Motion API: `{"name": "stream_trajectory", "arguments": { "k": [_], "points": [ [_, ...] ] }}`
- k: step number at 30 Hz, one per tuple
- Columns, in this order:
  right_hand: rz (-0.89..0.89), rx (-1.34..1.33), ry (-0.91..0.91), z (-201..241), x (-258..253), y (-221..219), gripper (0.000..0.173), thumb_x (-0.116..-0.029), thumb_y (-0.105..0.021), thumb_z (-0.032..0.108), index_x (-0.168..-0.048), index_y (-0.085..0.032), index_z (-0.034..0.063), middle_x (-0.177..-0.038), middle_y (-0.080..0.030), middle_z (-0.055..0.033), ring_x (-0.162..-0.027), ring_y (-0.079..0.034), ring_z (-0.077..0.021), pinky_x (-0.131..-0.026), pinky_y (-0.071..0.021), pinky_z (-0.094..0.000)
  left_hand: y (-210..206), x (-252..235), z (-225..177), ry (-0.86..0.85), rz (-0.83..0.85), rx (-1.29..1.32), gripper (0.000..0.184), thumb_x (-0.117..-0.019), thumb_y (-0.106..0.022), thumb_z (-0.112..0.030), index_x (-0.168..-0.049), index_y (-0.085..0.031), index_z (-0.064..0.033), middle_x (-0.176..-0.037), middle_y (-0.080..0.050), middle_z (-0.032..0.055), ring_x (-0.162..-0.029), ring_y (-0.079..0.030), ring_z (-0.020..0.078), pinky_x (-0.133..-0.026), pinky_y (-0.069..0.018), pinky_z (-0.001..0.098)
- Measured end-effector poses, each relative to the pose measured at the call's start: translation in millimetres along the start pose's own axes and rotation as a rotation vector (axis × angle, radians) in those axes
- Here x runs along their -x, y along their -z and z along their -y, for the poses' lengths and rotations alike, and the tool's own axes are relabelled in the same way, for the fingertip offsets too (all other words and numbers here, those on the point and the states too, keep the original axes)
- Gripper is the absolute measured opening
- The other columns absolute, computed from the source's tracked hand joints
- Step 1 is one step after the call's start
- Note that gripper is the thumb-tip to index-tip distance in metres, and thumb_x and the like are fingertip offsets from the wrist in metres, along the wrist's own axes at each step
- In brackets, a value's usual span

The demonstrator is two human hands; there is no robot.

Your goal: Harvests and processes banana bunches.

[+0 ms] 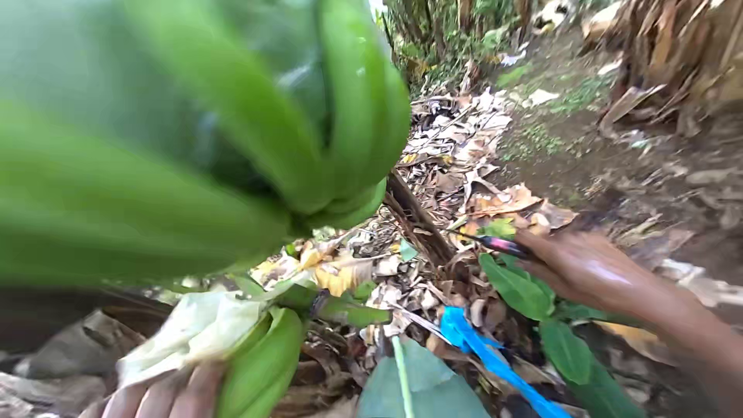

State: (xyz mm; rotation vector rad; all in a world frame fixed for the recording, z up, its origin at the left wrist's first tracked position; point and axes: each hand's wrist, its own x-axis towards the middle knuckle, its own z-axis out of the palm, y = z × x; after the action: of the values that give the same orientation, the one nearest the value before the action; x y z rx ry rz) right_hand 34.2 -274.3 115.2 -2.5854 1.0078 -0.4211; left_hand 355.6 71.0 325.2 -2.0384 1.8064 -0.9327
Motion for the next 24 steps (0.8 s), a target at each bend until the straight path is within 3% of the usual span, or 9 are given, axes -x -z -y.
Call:
{"name": "stream_trajectory", "arguments": {
  "k": [2, 4, 7, 10, 15, 19, 24],
  "points": [
    [-0.041, -0.379, -0.173, -30.8, 58.0, -31.3, 0.050, -0.1000, -0.050, 0.044, -0.134, -0.055, 0.0088, -0.085, -0.067, -0.0095, -0.069, -0.066, -0.0245, -0.062, -0.0566, -0.0513, -55.4, 22.4, -7.7, 0.168, 0.078, 0.254, 0.087, -0.0756, -0.078, -0.069, -0.124, -0.061, 0.0023, -0.107, -0.067, 0.0292, -0.096, -0.068, 0.0470, -0.082, -0.0549, 0.0617],
    [-0.043, -0.774, -0.436, -35.1, 97.5, -80.1, 0.051, -0.0981, -0.052, 0.033, -0.142, -0.046, 0.0066, -0.084, -0.062, -0.0063, -0.060, -0.059, -0.0166, -0.054, -0.0540, -0.0387, -128.1, 48.4, -39.8, 0.345, 0.052, 0.472, 0.092, -0.0659, -0.078, -0.074, -0.118, -0.067, 0.0018, -0.103, -0.072, 0.0236, -0.086, -0.072, 0.0400, -0.072, -0.0577, 0.0608],
    [-0.062, -1.068, -0.713, -8.2, 139.6, -150.0, 0.036, -0.0995, -0.055, 0.018, -0.131, -0.050, 0.0019, -0.079, -0.063, -0.0083, -0.057, -0.060, -0.0183, -0.050, -0.0542, -0.0365, -212.7, 90.9, -112.8, 0.547, 0.090, 0.742, 0.083, -0.0609, -0.089, -0.061, -0.114, -0.070, 0.0003, -0.099, -0.075, 0.0169, -0.084, -0.073, 0.0330, -0.074, -0.0604, 0.0581],
    [0.074, -1.309, -0.701, 34.0, 173.8, -181.4, 0.030, -0.0981, -0.054, 0.021, -0.122, -0.058, 0.0026, -0.078, -0.067, -0.0089, -0.059, -0.064, -0.0193, -0.051, -0.0559, -0.0353, -266.8, 122.6, -185.6, 0.721, 0.157, 0.917, 0.076, -0.0610, -0.094, -0.050, -0.114, -0.069, -0.0009, -0.096, -0.074, 0.0145, -0.084, -0.073, 0.0300, -0.076, -0.0607, 0.0562],
    [0.538, -1.356, -0.725, 75.1, 190.9, -232.6, 0.031, -0.1043, -0.048, 0.027, -0.121, -0.059, 0.0033, -0.080, -0.067, -0.0094, -0.062, -0.065, -0.0195, -0.054, -0.0564, -0.0344, -305.7, 151.5, -247.2, 0.895, 0.241, 0.998, 0.076, -0.0624, -0.094, -0.046, -0.117, -0.068, -0.0003, -0.101, -0.074, 0.0166, -0.088, -0.073, 0.0321, -0.078, -0.0602, 0.0572],
    [0.615, -1.388, -0.895, 89.0, 182.5, -282.7, 0.030, -0.1108, -0.041, 0.026, -0.121, -0.057, 0.0029, -0.077, -0.068, -0.0122, -0.061, -0.066, -0.0213, -0.053, -0.0566, -0.0343, -316.8, 177.0, -262.6, 0.905, 0.180, 0.981, 0.075, -0.0631, -0.093, -0.046, -0.115, -0.068, 0.0015, -0.101, -0.074, 0.0162, -0.086, -0.073, 0.0306, -0.075, -0.0609, 0.0548],
    [0.713, -1.424, -0.914, 103.2, 165.1, -322.3, 0.031, -0.1116, -0.040, 0.029, -0.120, -0.056, 0.0040, -0.079, -0.068, -0.0132, -0.061, -0.067, -0.0223, -0.051, -0.0561, -0.0337, -320.3, 200.1, -269.1, 0.939, 0.128, 0.982, 0.074, -0.0627, -0.093, -0.046, -0.114, -0.068, 0.0018, -0.102, -0.074, 0.0160, -0.086, -0.074, 0.0286, -0.075, -0.0621, 0.0515]
  ]
}}
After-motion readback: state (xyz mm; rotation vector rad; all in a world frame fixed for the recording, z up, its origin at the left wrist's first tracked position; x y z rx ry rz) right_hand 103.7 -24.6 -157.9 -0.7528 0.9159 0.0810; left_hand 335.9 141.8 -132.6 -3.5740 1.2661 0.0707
